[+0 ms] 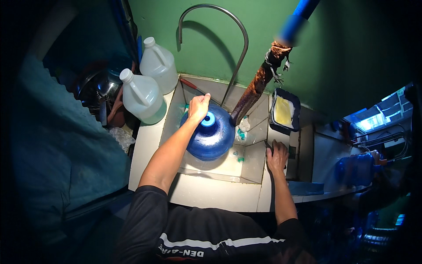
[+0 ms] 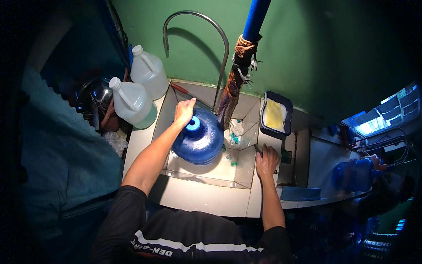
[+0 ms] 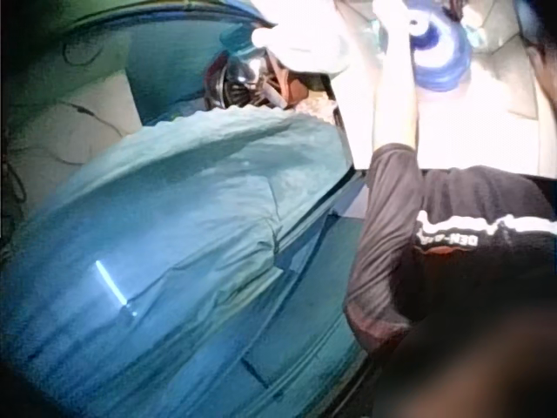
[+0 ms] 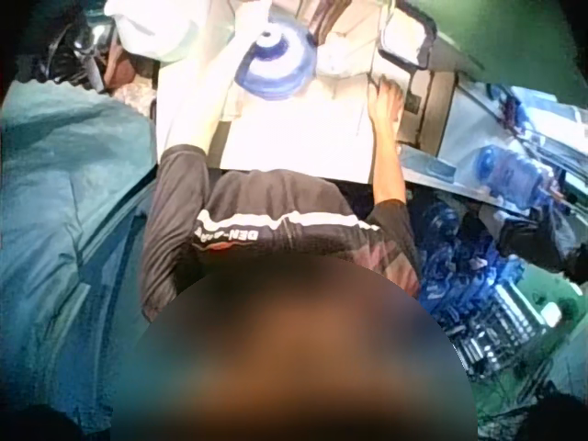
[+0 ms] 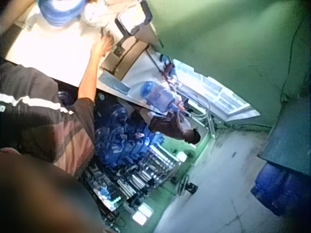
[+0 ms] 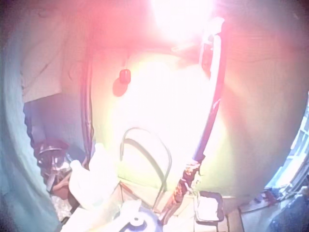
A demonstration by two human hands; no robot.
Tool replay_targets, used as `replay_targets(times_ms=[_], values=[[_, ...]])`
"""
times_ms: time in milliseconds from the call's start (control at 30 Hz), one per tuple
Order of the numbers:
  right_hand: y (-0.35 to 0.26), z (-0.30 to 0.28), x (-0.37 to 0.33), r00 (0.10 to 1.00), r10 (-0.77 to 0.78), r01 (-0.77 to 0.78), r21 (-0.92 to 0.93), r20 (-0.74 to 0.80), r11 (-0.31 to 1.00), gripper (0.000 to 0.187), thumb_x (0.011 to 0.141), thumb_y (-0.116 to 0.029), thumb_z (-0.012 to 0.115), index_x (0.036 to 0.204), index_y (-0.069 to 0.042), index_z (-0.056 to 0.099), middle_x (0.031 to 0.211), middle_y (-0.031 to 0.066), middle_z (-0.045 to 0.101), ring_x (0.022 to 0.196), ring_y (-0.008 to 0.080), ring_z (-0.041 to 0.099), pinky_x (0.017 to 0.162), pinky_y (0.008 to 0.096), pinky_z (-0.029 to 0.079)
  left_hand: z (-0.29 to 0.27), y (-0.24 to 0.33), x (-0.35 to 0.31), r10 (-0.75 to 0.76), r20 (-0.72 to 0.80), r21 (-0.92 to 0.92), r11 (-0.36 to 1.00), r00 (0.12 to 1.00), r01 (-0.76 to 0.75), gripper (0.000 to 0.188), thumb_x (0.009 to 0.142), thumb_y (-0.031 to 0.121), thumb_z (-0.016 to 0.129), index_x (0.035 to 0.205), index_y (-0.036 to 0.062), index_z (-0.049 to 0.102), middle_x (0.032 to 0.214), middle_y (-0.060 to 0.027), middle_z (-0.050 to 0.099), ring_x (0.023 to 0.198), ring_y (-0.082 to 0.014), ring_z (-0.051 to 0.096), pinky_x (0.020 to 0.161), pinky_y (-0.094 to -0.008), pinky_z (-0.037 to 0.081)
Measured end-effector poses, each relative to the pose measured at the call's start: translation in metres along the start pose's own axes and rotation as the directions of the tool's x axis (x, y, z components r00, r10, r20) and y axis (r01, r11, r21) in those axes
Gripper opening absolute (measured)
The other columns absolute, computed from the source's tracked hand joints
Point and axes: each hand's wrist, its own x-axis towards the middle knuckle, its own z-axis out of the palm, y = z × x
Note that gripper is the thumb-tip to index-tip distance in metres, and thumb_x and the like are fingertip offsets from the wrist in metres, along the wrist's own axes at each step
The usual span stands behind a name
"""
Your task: The person scrubs and rinses large plastic water jugs at a sink using a sponge and a hose. They handle multiple jugs, including an amber-colored jug and several blue jugs, scrubbing the exterior and rinsing them thoroughly before setting them aside.
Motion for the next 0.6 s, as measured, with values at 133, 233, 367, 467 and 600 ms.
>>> replay_targets(times_ms=[133, 233, 367, 467, 600], values=[[-0.07, 0.007, 0.031, 0.98, -0.193, 0.198, 0.258, -0.047, 0.946, 0.055, 0.085, -0.032, 0.073, 0.132, -0.005, 0.061, 0.134, 0.0205, 0.054, 0.126, 0.0388, 0.049, 0.106, 0.0513, 0.039, 0.0, 0.0, 0.0, -0.013, 0.098, -0.139, 0.99, 0.995, 0.027, 0.049, 0.096, 0.043, 0.064, 0.072, 0.0, 0.067, 0.063, -0.0049, 0.06, 0.062, -0.015, 0.054, 0.063, -0.0369, 0.045], [-0.145, 0.025, 0.061, 0.989, -0.123, 0.021, 0.736, 0.085, 0.677, 0.058, 0.084, -0.038, 0.077, 0.126, 0.0, 0.064, 0.138, 0.0199, 0.055, 0.128, 0.034, 0.052, 0.11, 0.045, 0.039, 0.005, 0.015, -0.013, 0.132, 0.302, -0.177, 0.981, 0.944, -0.081, 0.053, 0.096, 0.041, 0.067, 0.058, 0.0059, 0.054, 0.058, 0.0065, 0.045, 0.057, -0.0072, 0.04, 0.052, -0.0316, 0.033], [-0.192, 0.054, 0.094, 0.996, -0.044, -0.053, 0.919, 0.076, 0.391, 0.045, 0.091, -0.038, 0.072, 0.113, 0.001, 0.064, 0.102, 0.0141, 0.07, 0.101, 0.0291, 0.065, 0.09, 0.041, 0.05, 0.012, 0.054, -0.01, 0.315, 0.234, -0.272, 0.93, 0.92, -0.249, 0.058, 0.097, 0.044, 0.067, 0.056, 0.0094, 0.045, 0.057, 0.0084, 0.037, 0.057, -0.0059, 0.032, 0.049, -0.0312, 0.028], [-0.195, 0.069, 0.111, 0.989, 0.051, -0.139, 0.783, 0.137, 0.606, 0.044, 0.096, -0.042, 0.065, 0.102, 0.002, 0.062, 0.091, 0.0183, 0.066, 0.09, 0.0313, 0.064, 0.079, 0.0431, 0.048, 0.003, 0.073, 0.012, 0.3, -0.139, -0.314, 0.891, 0.944, -0.329, 0.062, 0.098, 0.045, 0.065, 0.057, 0.0043, 0.044, 0.055, 0.0041, 0.036, 0.057, -0.0084, 0.031, 0.049, -0.0345, 0.028], [-0.183, 0.05, 0.123, 0.954, 0.212, -0.269, 0.913, 0.21, 0.306, 0.04, 0.096, -0.041, 0.068, 0.106, -0.003, 0.064, 0.09, 0.0055, 0.065, 0.084, 0.0179, 0.063, 0.078, 0.0332, 0.05, -0.025, 0.043, 0.018, 0.136, 0.036, 0.012, 0.991, 0.99, -0.136, 0.066, 0.096, 0.064, 0.054, 0.105, 0.0005, 0.07, 0.092, -0.0167, 0.07, 0.092, -0.0255, 0.065, 0.084, -0.0411, 0.049]])
